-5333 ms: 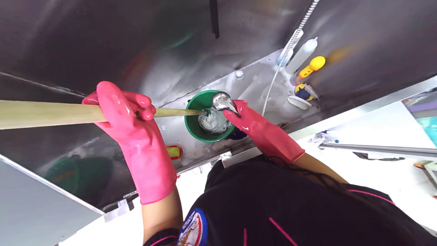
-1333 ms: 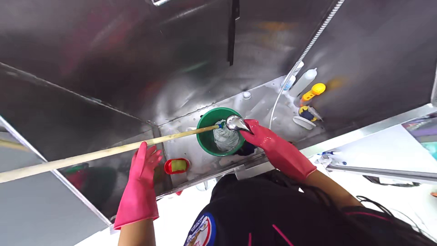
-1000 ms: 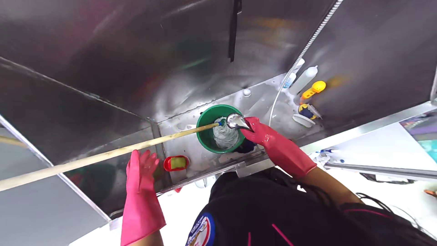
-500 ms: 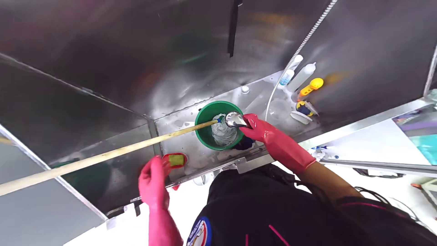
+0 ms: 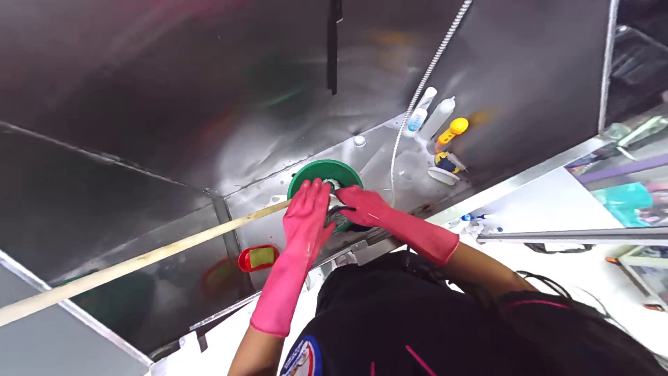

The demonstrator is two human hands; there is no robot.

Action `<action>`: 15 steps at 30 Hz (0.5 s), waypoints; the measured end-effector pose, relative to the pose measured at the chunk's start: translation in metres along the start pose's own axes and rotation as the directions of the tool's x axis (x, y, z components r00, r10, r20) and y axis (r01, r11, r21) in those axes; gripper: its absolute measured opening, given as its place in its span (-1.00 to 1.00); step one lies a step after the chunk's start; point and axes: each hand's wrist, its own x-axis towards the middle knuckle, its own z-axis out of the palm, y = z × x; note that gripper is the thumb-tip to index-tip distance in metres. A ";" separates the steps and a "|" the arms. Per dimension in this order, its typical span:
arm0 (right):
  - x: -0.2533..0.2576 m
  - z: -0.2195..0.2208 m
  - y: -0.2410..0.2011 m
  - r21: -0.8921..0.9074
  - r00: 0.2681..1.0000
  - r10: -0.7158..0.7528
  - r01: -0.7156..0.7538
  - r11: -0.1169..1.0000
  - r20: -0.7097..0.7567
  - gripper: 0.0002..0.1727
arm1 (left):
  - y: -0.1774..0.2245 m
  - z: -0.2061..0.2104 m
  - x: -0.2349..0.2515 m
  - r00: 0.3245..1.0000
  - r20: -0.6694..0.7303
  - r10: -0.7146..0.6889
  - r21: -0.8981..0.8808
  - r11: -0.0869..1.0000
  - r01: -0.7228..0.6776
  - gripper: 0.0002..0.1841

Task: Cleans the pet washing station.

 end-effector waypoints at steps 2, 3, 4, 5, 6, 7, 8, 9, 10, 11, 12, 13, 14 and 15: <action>-0.003 -0.002 -0.011 -0.038 1.000 -0.025 0.026 0.999 0.012 -0.51 | 0.000 0.011 0.016 0.995 0.045 0.085 0.024 0.996 -0.087 -0.09; -0.004 -0.002 -0.016 -0.050 0.999 -0.035 0.036 0.998 0.027 -0.56 | 0.000 0.015 0.023 0.992 0.083 0.099 0.017 0.995 -0.100 -0.16; -0.004 -0.002 -0.020 -0.057 0.999 -0.040 0.042 0.998 0.036 -0.61 | 0.003 0.016 0.027 0.985 0.157 0.079 0.024 0.996 -0.083 -0.22; -0.004 -0.003 -0.022 -0.058 0.999 -0.034 0.036 0.998 0.043 -0.64 | 0.007 0.012 0.033 0.962 0.273 0.024 0.051 0.998 -0.039 -0.28; -0.004 -0.005 -0.024 -0.056 0.999 -0.024 0.026 0.998 0.045 -0.65 | 0.012 0.006 0.039 0.919 0.391 -0.043 0.088 0.996 0.009 -0.31; -0.004 -0.007 -0.025 -0.055 0.999 -0.013 0.016 0.998 0.047 -0.66 | 0.016 0.003 0.045 0.881 0.466 -0.085 0.113 0.993 0.036 -0.32; -0.004 -0.010 -0.025 -0.056 0.998 -0.004 0.007 0.998 0.060 -0.67 | 0.017 0.002 0.048 0.863 0.495 -0.098 0.125 0.991 0.040 -0.33; -0.005 -0.012 -0.024 -0.069 0.997 0.000 0.006 0.998 0.079 -0.68 | 0.018 0.003 0.051 0.859 0.502 -0.098 0.137 0.990 0.033 -0.32; -0.006 -0.014 -0.022 -0.095 0.996 -0.014 0.023 0.995 0.085 -0.70 | 0.019 0.005 0.052 0.863 0.497 -0.089 0.147 0.989 0.017 -0.31; -0.008 -0.016 -0.018 -0.133 0.997 -0.045 0.054 0.990 0.068 -0.72 | 0.021 0.006 0.053 0.874 0.480 -0.073 0.153 0.988 -0.001 -0.30; -0.012 -0.019 -0.014 -0.177 0.996 -0.086 0.091 0.980 0.034 -0.72 | 0.022 0.008 0.054 0.890 0.452 -0.056 0.159 0.987 -0.019 -0.29; -0.015 -0.025 -0.008 -0.204 0.992 -0.124 0.123 0.971 0.006 -0.71 | 0.023 0.009 0.054 0.904 0.425 -0.048 0.165 0.986 -0.025 -0.29; -0.020 -0.033 -0.001 -0.217 0.986 -0.167 0.159 0.963 -0.022 -0.68 | 0.024 0.009 0.055 0.913 0.405 -0.052 0.169 0.986 -0.019 -0.31; -0.025 -0.046 0.008 -0.226 0.976 -0.212 0.195 0.954 -0.051 -0.63 | 0.024 0.008 0.056 0.918 0.391 -0.058 0.174 0.985 -0.012 -0.38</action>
